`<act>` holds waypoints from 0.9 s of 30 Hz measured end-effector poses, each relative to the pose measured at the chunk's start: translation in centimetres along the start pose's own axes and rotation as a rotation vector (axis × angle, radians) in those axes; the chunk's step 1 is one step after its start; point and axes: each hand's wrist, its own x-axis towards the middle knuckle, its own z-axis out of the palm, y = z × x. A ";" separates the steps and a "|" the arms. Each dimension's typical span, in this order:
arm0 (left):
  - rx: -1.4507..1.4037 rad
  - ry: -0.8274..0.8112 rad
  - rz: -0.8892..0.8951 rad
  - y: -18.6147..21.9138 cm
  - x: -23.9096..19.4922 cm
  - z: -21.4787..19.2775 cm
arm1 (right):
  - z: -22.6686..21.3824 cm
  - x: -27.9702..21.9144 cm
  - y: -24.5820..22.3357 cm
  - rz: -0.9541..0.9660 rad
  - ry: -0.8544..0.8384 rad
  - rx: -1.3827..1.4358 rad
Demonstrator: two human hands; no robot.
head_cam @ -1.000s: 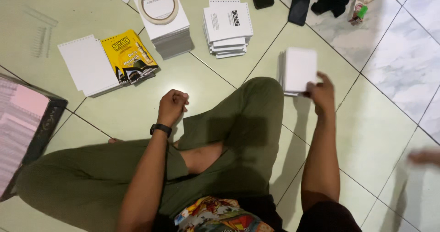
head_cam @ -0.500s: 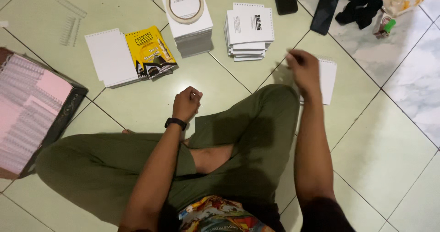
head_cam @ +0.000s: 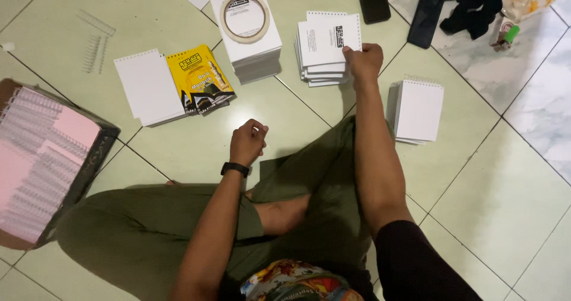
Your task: The person sits on the floor and assembles spiral-bound notebooks by hand. They pick up a stack of white paper sheets, align them, and insert a metal spiral binding wire through the pre-punched holes. After securing the binding, they place the completed notebook onto a growing stack on the floor.
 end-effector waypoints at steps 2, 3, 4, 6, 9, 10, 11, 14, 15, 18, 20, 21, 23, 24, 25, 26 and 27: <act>0.005 0.007 0.002 0.3 0.0 0.0 | 0.0 -0.4 0.0 -0.019 0.012 0.053; 0.011 0.012 0.000 0.3 -0.1 0.0 | 0.0 -0.7 0.0 -0.034 0.023 0.106; 0.010 0.017 0.004 0.5 -0.1 -0.1 | -0.1 -2.0 -1.4 -0.040 0.021 0.108; 0.015 0.016 0.011 0.6 -0.4 -0.2 | -0.6 -4.8 -4.2 -0.102 0.013 0.259; -0.058 0.028 0.073 -0.9 -0.4 0.3 | -1.3 -7.2 -6.1 -0.261 0.012 0.480; -0.064 0.040 0.079 -0.8 -0.5 0.2 | -2.4 -8.4 -7.5 -0.272 0.003 0.482; -0.008 0.107 0.211 -0.8 -0.9 0.2 | -3.5 -9.8 -8.7 -0.343 -0.043 0.439; -0.011 0.258 0.363 1.1 -3.3 0.1 | -7.1 -13.8 -9.8 -0.507 -0.124 0.154; -0.064 0.325 0.398 2.3 -4.0 -0.2 | -8.2 -14.9 -10.0 -0.596 -0.133 -0.086; -0.078 0.373 0.800 5.6 -6.1 -2.2 | -8.5 -20.8 -10.7 -0.731 -0.411 -0.161; -0.107 0.244 0.767 5.5 -6.0 -3.4 | -6.4 -22.2 -9.4 -0.749 -0.529 -0.189; -0.140 0.104 0.746 5.6 -5.8 -4.1 | -5.4 -22.6 -8.9 -0.766 -0.630 -0.220; -0.150 0.158 0.660 2.6 -4.5 -3.9 | -2.8 -22.8 -8.2 -0.789 -0.643 -0.193; -0.162 0.199 0.575 1.2 -3.7 -3.8 | -1.5 -22.7 -7.9 -0.802 -0.648 -0.169; -0.163 0.203 0.575 1.2 -3.7 -4.3 | -0.1 -23.1 -7.8 -0.805 -0.650 -0.170; -0.192 0.268 0.544 1.2 -3.6 -4.8 | 1.4 -23.4 -7.7 -0.694 -0.740 0.079; -0.223 0.331 0.509 1.2 -3.6 -5.3 | 2.8 -23.9 -7.6 -0.568 -0.822 0.323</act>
